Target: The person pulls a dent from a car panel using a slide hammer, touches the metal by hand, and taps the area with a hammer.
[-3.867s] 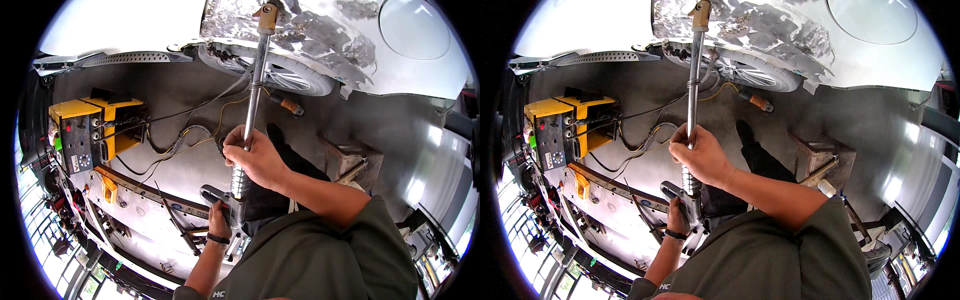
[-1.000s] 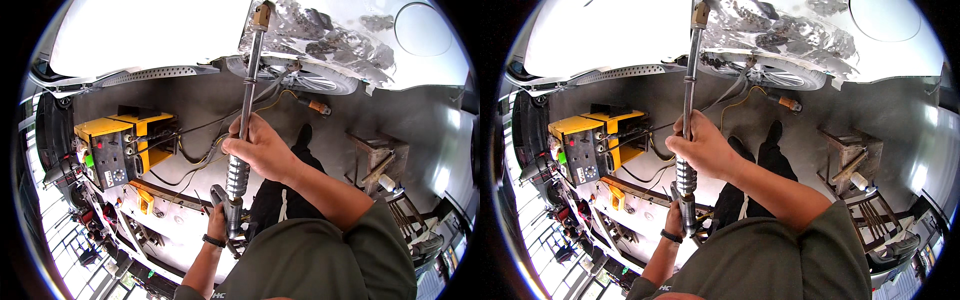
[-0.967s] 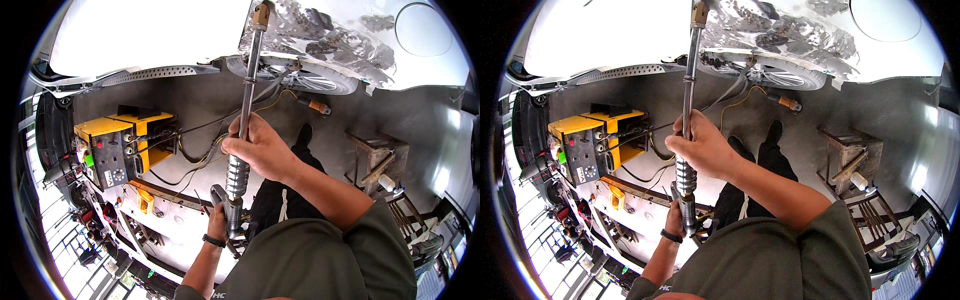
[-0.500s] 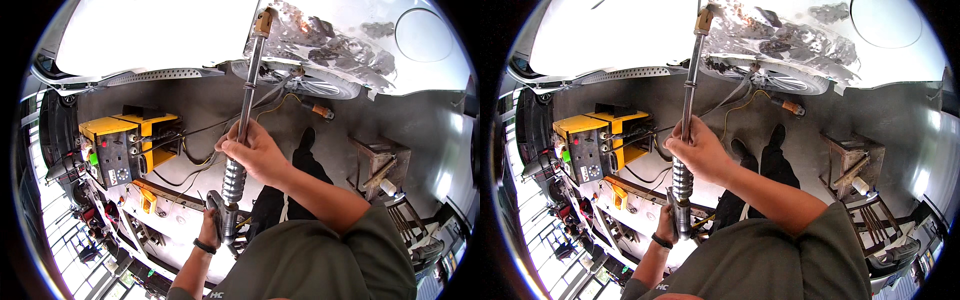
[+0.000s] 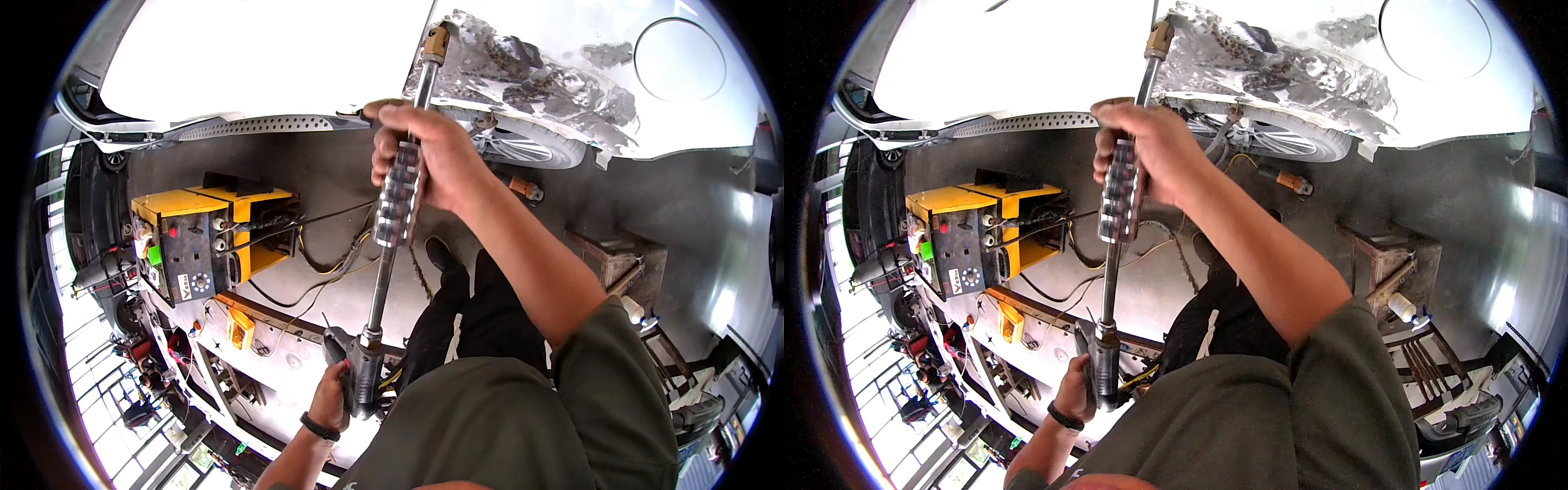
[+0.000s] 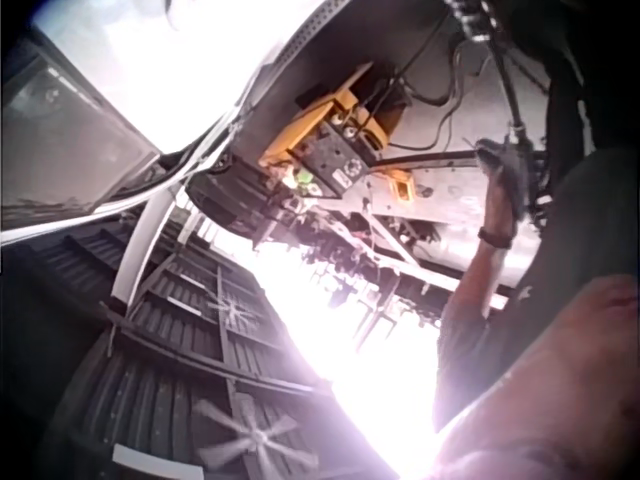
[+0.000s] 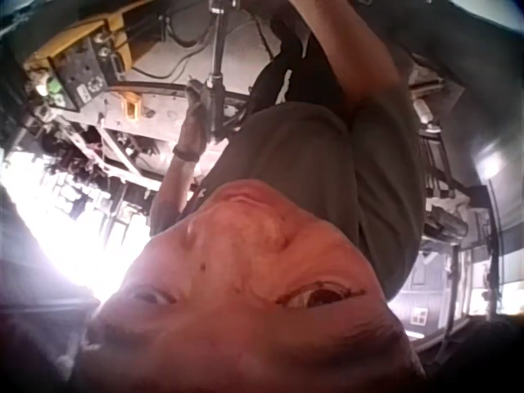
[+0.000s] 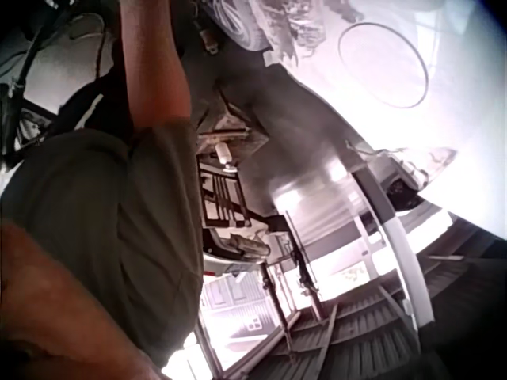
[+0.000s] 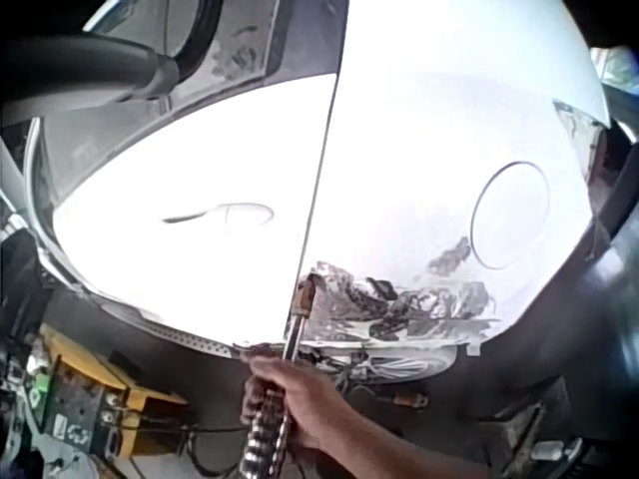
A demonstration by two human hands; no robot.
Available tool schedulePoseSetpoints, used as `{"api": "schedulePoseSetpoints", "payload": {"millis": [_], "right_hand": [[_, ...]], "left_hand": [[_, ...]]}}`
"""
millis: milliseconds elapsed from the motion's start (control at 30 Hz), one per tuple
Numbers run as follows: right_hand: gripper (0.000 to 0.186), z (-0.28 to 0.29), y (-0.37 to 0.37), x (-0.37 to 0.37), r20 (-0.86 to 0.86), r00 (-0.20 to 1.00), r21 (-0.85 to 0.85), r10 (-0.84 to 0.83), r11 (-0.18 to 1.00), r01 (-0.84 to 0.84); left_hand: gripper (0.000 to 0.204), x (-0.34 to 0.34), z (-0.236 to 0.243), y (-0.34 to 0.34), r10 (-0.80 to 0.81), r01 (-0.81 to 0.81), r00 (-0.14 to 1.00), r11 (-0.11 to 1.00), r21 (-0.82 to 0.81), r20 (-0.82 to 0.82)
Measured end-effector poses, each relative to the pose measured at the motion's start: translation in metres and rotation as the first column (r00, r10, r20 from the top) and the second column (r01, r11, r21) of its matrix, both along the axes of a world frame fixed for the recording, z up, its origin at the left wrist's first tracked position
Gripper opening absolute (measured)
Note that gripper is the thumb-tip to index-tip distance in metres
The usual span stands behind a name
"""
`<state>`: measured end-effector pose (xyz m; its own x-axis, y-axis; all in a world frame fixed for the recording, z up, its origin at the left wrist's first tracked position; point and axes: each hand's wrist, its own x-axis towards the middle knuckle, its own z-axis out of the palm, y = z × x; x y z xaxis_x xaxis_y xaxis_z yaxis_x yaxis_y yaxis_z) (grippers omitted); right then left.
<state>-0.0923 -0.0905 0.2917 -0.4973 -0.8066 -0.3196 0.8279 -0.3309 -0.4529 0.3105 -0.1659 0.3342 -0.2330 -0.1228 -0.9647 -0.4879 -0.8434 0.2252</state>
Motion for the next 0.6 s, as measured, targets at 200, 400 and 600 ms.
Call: {"api": "schedulePoseSetpoints", "payload": {"millis": [200,400,600], "right_hand": [[0.023,0.016,0.011,0.118,0.227,0.972,-0.182,0.067,0.983,-0.026],[0.017,0.016,0.013,0.124,0.37,0.924,-0.145,0.095,0.988,-0.043],[0.013,0.013,0.015,0.127,0.3,0.944,-0.203,0.14,0.976,-0.08]], "left_hand": [[0.06,-0.01,0.06,-0.003,-0.096,0.107,0.991,0.986,-0.128,0.091],[0.059,-0.013,0.1,-0.01,-0.072,0.098,0.976,0.987,-0.123,0.204],[0.041,-0.007,0.066,0.006,-0.038,0.056,0.981,0.995,-0.085,0.192]]}}
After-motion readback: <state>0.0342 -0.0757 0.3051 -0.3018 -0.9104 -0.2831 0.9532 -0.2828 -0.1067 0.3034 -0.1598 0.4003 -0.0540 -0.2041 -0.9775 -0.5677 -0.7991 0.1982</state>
